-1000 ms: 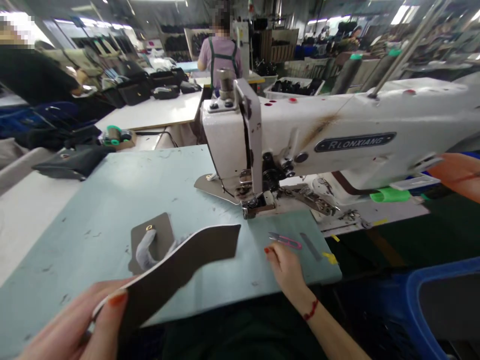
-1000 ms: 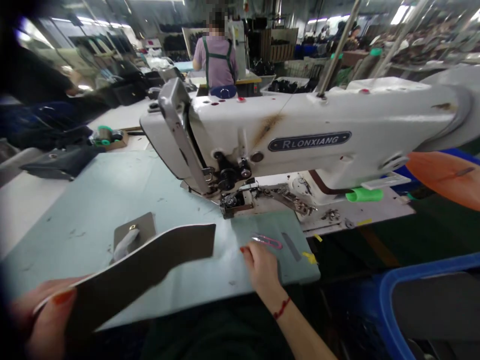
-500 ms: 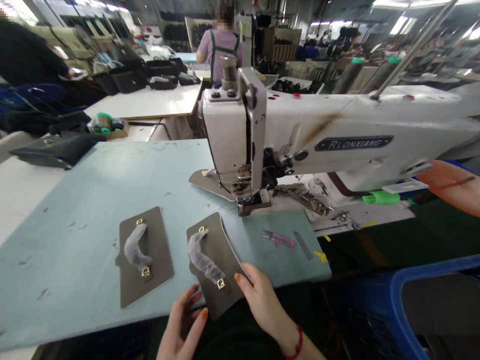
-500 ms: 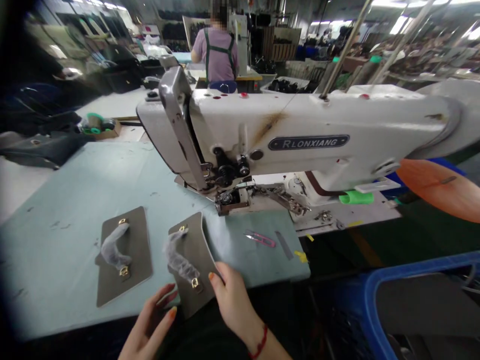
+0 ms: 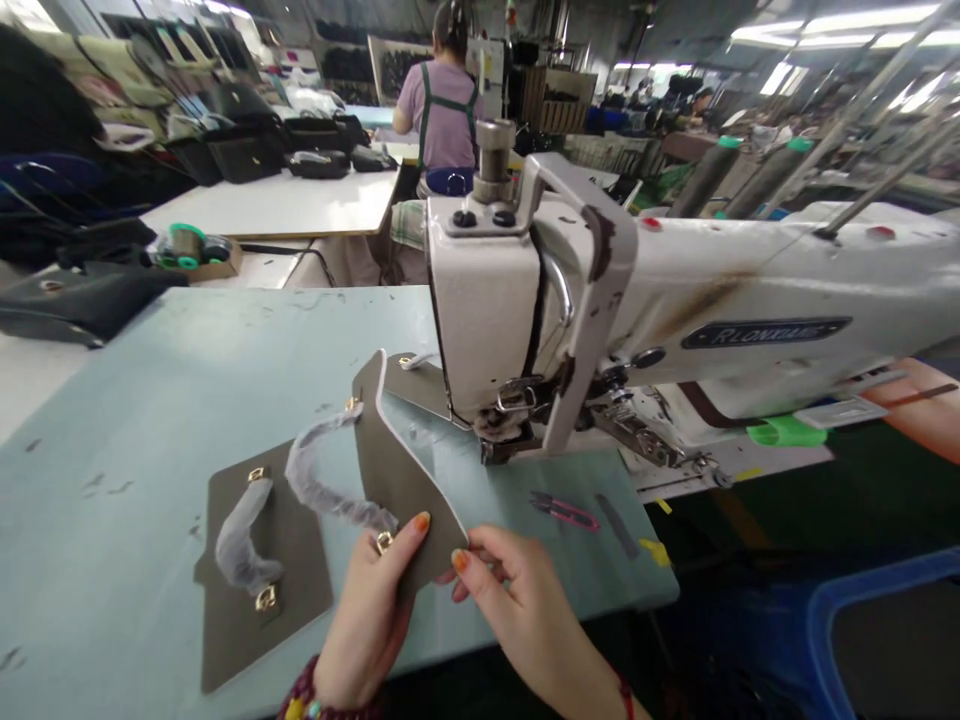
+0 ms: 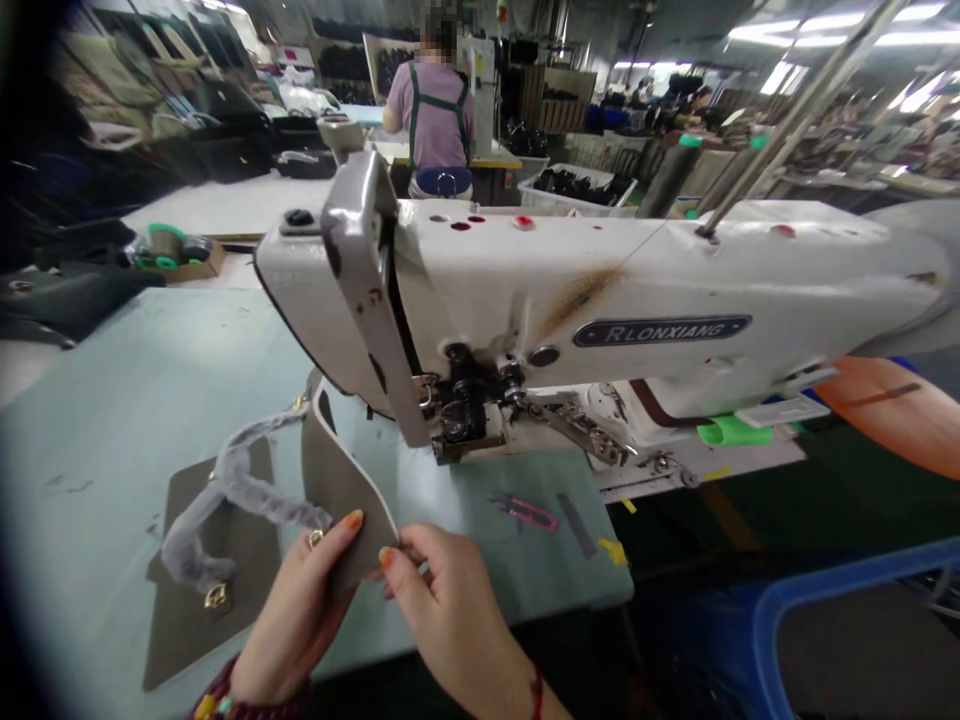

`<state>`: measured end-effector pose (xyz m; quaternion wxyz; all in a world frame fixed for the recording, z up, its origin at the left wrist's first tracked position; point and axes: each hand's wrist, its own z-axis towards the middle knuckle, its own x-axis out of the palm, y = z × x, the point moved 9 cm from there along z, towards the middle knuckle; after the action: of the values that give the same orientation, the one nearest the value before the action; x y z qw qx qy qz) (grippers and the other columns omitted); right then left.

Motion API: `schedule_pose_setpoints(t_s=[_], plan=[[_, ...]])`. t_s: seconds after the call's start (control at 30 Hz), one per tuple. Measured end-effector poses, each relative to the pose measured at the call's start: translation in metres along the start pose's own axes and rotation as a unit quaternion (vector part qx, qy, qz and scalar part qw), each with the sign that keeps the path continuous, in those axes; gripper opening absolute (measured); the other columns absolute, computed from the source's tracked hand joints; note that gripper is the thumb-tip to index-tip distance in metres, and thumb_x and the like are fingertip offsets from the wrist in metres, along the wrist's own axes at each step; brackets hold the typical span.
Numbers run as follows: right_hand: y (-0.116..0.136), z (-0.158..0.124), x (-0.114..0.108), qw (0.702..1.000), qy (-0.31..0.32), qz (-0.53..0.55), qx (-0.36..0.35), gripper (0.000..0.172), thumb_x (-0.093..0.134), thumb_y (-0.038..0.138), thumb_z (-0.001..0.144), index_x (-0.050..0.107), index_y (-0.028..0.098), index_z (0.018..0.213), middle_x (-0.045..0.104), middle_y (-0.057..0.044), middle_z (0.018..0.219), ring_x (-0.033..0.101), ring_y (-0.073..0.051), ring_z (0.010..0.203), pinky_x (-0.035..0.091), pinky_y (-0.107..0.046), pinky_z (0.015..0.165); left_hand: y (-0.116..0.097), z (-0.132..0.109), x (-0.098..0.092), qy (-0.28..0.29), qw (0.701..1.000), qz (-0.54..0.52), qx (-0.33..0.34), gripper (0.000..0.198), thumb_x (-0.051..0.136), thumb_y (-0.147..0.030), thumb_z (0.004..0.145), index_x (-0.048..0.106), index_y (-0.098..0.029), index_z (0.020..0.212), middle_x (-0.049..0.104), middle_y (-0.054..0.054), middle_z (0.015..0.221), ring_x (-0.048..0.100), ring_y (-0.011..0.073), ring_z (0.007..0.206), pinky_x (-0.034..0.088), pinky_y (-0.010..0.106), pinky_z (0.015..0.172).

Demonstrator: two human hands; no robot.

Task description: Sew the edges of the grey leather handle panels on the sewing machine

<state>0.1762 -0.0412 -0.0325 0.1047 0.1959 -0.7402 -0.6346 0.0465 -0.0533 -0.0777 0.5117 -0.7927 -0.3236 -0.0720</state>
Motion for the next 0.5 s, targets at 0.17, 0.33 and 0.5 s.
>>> schedule_pose_setpoints(t_s=[0.17,0.33,0.5], plan=[[-0.008,0.022,-0.012,1.0,-0.016,0.021,0.014,0.031,0.049,0.035,0.097,0.058,0.016,0.074,0.071,-0.003,0.07,0.061,-0.011,0.059,0.044,-0.018,0.057,-0.015,0.028,0.023,0.054,0.997,0.058,-0.005,0.033,0.081,-0.033,0.07,0.067,-0.011,0.09,0.069,0.004,0.077,0.061,0.0142,0.069,0.052,0.023,0.064],[-0.013,0.039,-0.022,0.993,-0.052,0.098,0.03,0.031,0.052,0.036,0.094,0.055,0.016,0.071,0.067,-0.003,0.061,0.056,-0.009,0.051,0.038,-0.016,0.048,-0.018,0.049,0.042,0.098,0.991,0.091,-0.001,0.029,0.076,-0.032,0.076,0.068,-0.011,0.094,0.068,0.004,0.074,0.06,0.014,0.065,0.05,0.023,0.06],[-0.01,0.051,-0.032,0.989,-0.104,0.107,0.013,0.036,0.053,0.038,0.093,0.057,0.015,0.065,0.065,-0.003,0.058,0.052,-0.008,0.047,0.036,-0.016,0.045,-0.027,0.066,0.057,0.118,0.988,0.097,0.022,0.027,0.075,-0.031,0.076,0.069,-0.011,0.095,0.071,0.006,0.077,0.061,0.0145,0.065,0.051,0.023,0.061]])
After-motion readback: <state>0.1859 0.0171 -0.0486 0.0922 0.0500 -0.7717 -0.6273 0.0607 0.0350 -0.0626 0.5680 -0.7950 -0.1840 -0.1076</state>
